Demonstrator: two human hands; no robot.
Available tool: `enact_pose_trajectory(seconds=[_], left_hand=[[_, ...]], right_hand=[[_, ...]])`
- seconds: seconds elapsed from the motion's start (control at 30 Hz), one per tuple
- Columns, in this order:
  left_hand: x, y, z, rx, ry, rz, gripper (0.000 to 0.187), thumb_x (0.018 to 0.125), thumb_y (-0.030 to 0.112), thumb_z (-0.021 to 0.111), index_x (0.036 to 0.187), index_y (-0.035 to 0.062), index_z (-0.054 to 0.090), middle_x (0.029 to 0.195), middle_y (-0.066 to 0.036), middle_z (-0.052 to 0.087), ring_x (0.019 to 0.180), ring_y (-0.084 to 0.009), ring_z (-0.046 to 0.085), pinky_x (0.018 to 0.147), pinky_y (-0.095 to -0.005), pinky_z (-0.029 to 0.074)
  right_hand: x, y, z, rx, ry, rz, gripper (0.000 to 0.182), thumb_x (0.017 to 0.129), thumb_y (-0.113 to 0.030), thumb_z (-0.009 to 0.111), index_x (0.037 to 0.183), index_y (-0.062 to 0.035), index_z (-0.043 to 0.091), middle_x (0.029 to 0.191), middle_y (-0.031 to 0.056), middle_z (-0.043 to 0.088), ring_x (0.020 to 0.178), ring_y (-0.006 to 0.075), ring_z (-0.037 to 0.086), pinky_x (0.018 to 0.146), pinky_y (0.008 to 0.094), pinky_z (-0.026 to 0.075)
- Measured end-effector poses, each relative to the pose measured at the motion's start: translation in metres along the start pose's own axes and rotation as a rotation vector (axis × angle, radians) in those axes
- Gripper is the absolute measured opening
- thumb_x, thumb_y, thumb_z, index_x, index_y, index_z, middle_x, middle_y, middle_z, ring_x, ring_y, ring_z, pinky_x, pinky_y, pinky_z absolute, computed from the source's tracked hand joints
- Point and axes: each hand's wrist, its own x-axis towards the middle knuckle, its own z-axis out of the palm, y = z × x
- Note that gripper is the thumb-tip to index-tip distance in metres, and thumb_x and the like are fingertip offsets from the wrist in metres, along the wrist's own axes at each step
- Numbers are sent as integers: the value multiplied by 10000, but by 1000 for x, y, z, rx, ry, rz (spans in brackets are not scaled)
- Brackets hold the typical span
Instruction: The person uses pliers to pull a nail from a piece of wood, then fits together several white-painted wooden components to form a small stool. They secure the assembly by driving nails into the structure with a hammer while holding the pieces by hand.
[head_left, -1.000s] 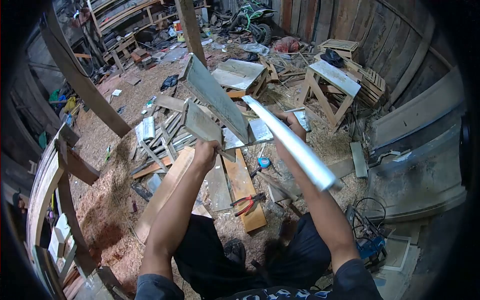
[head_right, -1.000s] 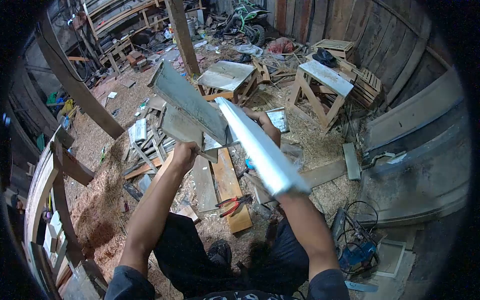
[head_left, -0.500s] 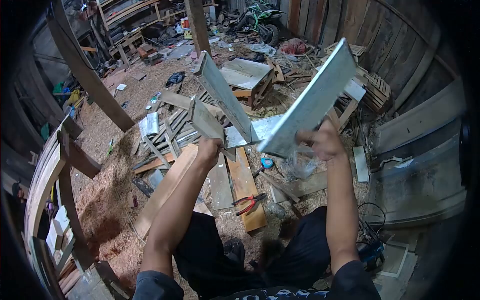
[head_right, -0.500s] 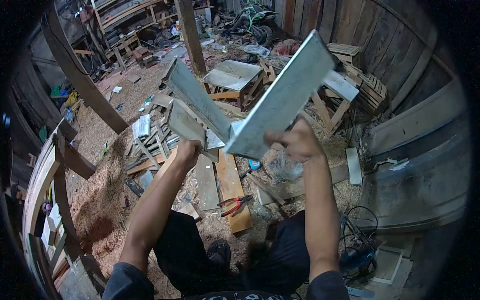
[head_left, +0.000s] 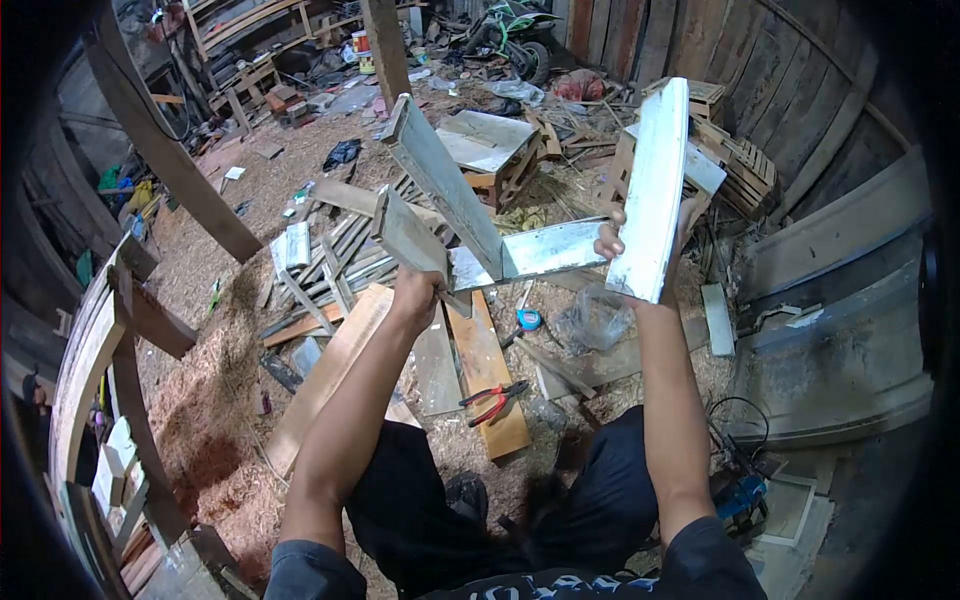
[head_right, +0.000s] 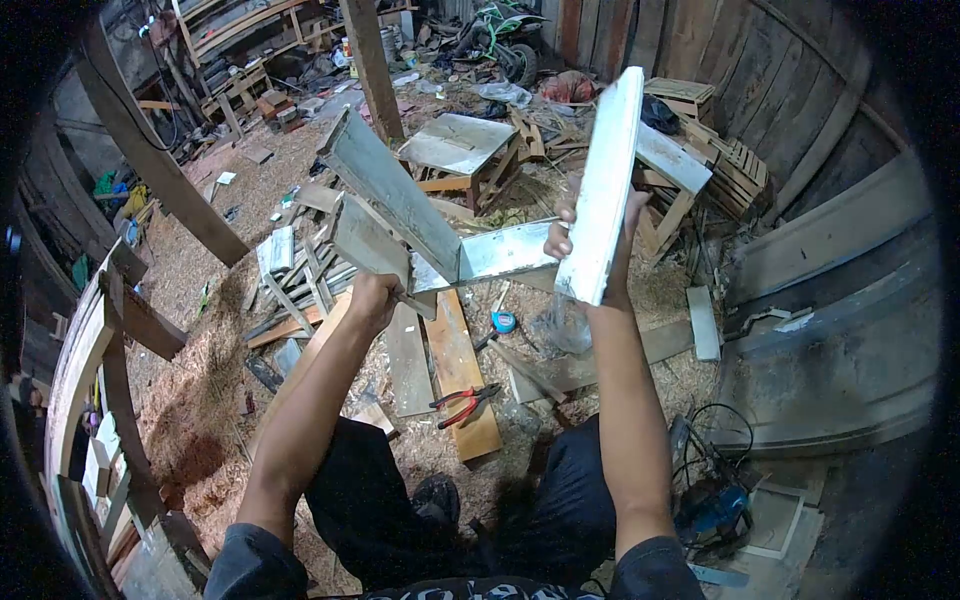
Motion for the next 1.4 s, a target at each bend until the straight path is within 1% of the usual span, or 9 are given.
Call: enact_pose_trajectory(seconds=[0.03, 0.13, 0.27, 0.3, 0.5, 0.63, 0.93, 1.23, 1.4], left_hand=[[1, -2, 0, -17, -10, 16, 483, 598, -144, 452, 1067, -30, 463, 952, -104, 490, 838, -228, 533, 591, -307, 436], [2, -3, 1, -50, -25, 45, 496, 601, -145, 447, 1083, -30, 461, 964, -106, 494, 857, -234, 536, 629, -317, 446], [0, -1, 3, -64, -35, 65, 512, 611, -144, 450, 1111, -33, 458, 983, -109, 498, 877, -235, 536, 662, -316, 450], [-3, 2, 5, -71, -40, 81, 515, 614, -143, 452, 1117, -35, 458, 988, -109, 498, 880, -235, 535, 667, -315, 450], [1, 0, -2, -36, -11, 92, 485, 622, -137, 468, 1097, -36, 472, 989, -102, 496, 881, -231, 531, 680, -320, 445], [4, 0, -5, -19, -18, 50, 483, 623, -134, 471, 1096, -33, 478, 992, -96, 499, 887, -224, 524, 690, -319, 439], [4, 2, -11, -53, 43, 146, 454, 647, -99, 473, 1094, -21, 499, 1019, -77, 510, 943, -210, 512, 751, -326, 427], [15, -4, -22, -12, 67, 210, 334, 685, -47, 517, 1018, -54, 534, 872, -93, 555, 761, -242, 572, 643, -352, 473], [-4, 24, -33, 55, 96, -115, 262, 743, 105, 539, 967, -29, 563, 794, -106, 571, 673, -259, 582, 617, -379, 499]], right_hand=[[6, -3, -10, 35, -119, 86, 1049, 758, -871, 275, 1328, 1, 395, 827, 81, 532, 544, 177, 429, 550, 329, 341], [1, -1, 5, 0, -48, 126, 1069, 722, -900, 275, 1301, -11, 405, 906, 115, 558, 559, 190, 429, 548, 326, 336], [-8, 10, 21, -258, 53, 119, 799, 835, -649, 455, 1300, -3, 386, 1025, 209, 570, 786, 321, 602, 702, 456, 514], [-6, 13, 23, -182, -76, 137, 605, 849, -410, 507, 1263, 13, 380, 1054, 207, 577, 892, 307, 630, 764, 450, 560], [-10, 15, 18, -303, 99, 297, 515, 792, -182, 566, 1210, 89, 434, 1051, 195, 596, 865, 251, 636, 831, 358, 524], [-22, -22, 35, -963, 3, 350, 422, 774, -82, 683, 1134, 84, 539, 973, 110, 643, 866, 176, 630, 784, 295, 500], [36, -74, 60, -1909, -512, 64, 398, 835, -157, 695, 1172, 27, 591, 1103, 153, 656, 1045, 203, 593, 928, 336, 456], [118, -89, 54, -1798, -874, 669, 439, 898, -204, 619, 1279, 3, 546, 1183, 127, 646, 1007, 160, 585, 911, 308, 449], [97, -46, -8, -1780, -799, 413, 449, 916, -289, 553, 1284, -31, 551, 1189, 165, 636, 1064, 236, 601, 932, 359, 456]])
